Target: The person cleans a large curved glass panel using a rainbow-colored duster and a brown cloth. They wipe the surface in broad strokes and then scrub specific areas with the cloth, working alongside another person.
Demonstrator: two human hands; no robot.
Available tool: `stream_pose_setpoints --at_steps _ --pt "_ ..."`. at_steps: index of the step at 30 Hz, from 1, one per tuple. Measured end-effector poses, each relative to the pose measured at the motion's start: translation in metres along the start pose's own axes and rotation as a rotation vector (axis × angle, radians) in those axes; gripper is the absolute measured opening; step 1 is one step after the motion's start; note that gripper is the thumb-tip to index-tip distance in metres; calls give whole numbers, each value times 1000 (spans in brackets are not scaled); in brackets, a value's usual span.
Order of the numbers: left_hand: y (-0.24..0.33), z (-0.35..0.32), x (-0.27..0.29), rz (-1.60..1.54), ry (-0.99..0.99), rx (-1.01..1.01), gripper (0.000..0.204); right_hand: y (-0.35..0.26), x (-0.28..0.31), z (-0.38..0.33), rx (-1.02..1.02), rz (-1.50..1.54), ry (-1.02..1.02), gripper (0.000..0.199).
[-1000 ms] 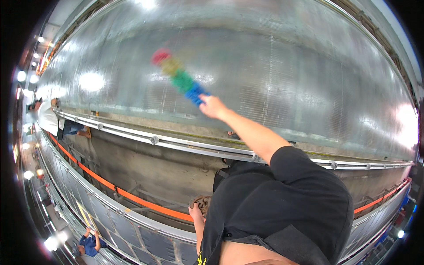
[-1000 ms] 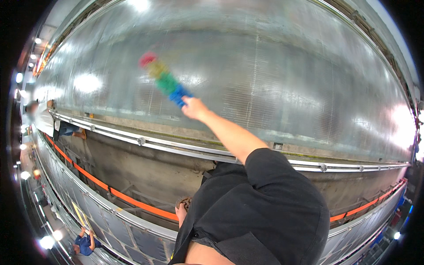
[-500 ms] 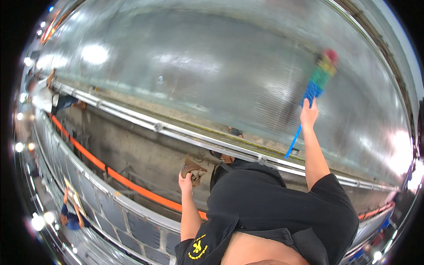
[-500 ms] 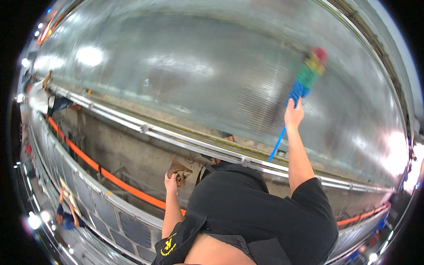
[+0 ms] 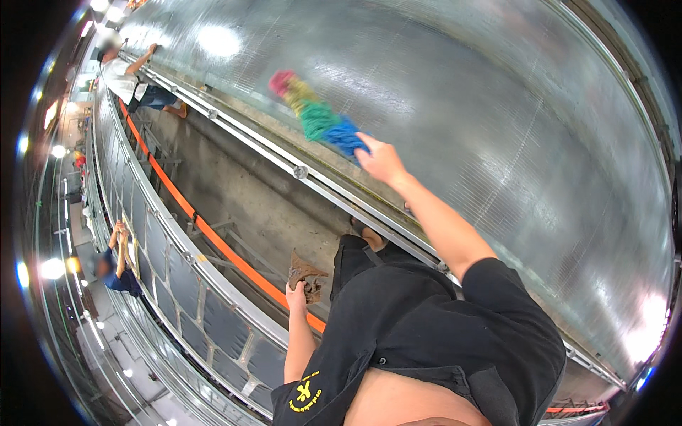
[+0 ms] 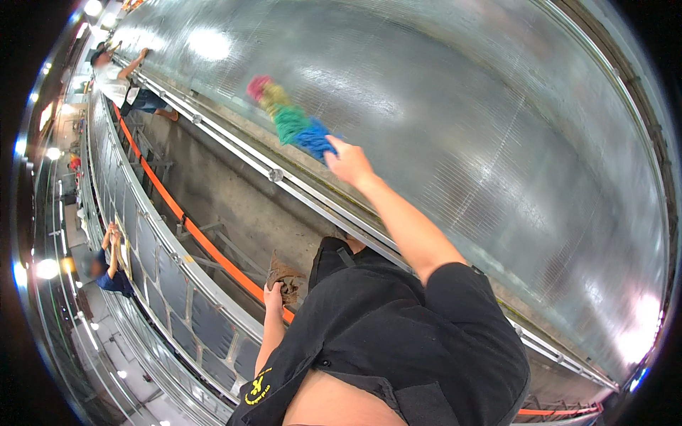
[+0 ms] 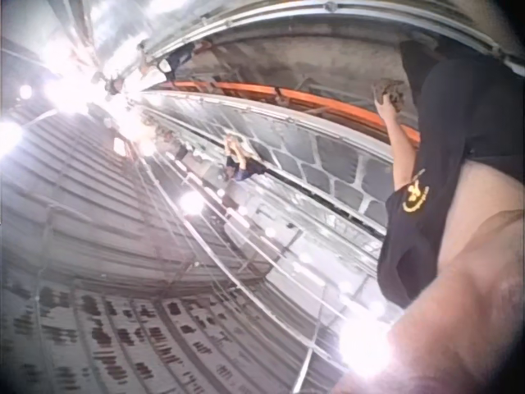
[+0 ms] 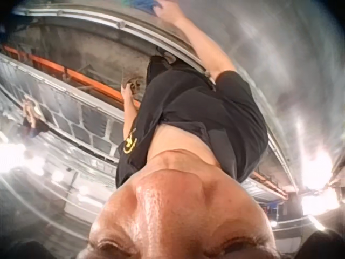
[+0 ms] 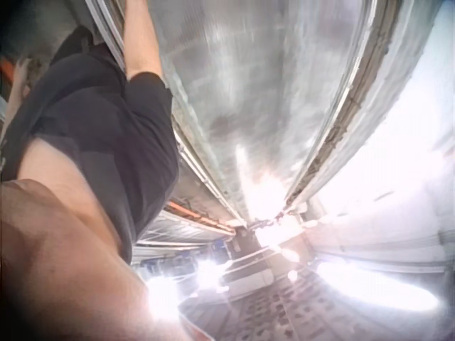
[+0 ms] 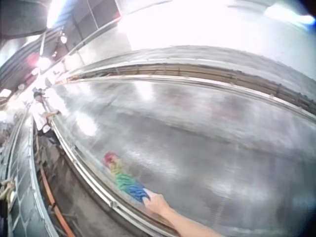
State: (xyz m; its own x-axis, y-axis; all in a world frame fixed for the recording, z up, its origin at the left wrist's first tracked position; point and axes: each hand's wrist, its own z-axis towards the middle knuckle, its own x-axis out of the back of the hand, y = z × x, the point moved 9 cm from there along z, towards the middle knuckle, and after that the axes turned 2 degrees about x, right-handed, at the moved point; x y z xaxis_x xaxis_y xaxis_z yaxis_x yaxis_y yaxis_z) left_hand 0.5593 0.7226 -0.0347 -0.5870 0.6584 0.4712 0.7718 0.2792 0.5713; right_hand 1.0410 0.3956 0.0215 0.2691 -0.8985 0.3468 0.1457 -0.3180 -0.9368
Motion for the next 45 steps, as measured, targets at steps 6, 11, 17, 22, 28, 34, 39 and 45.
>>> stream_pose_setpoints --at_steps 6,11,17,22,28,34,39,45 --pt "-66 49 23 -13 -25 177 47 19 152 -151 -241 -346 192 54" --pt "-68 117 40 57 -67 249 48 36 141 -291 -533 -607 75 54" --pt "29 222 29 -65 -122 200 51 24 -44 -91 -353 -476 -82 54" --pt "163 291 58 28 -138 -91 50 -52 -210 138 16 -332 -261 49" --pt "202 326 94 -43 -137 -151 53 -98 -154 195 3 -80 100 49" --pt "97 311 106 -13 -132 153 60 -16 73 91 -286 -388 805 50" --pt "27 310 162 458 7 104 65 84 146 87 -603 21 1212 53" --pt "125 323 179 209 -176 100 56 62 -3 306 -537 -507 604 28"
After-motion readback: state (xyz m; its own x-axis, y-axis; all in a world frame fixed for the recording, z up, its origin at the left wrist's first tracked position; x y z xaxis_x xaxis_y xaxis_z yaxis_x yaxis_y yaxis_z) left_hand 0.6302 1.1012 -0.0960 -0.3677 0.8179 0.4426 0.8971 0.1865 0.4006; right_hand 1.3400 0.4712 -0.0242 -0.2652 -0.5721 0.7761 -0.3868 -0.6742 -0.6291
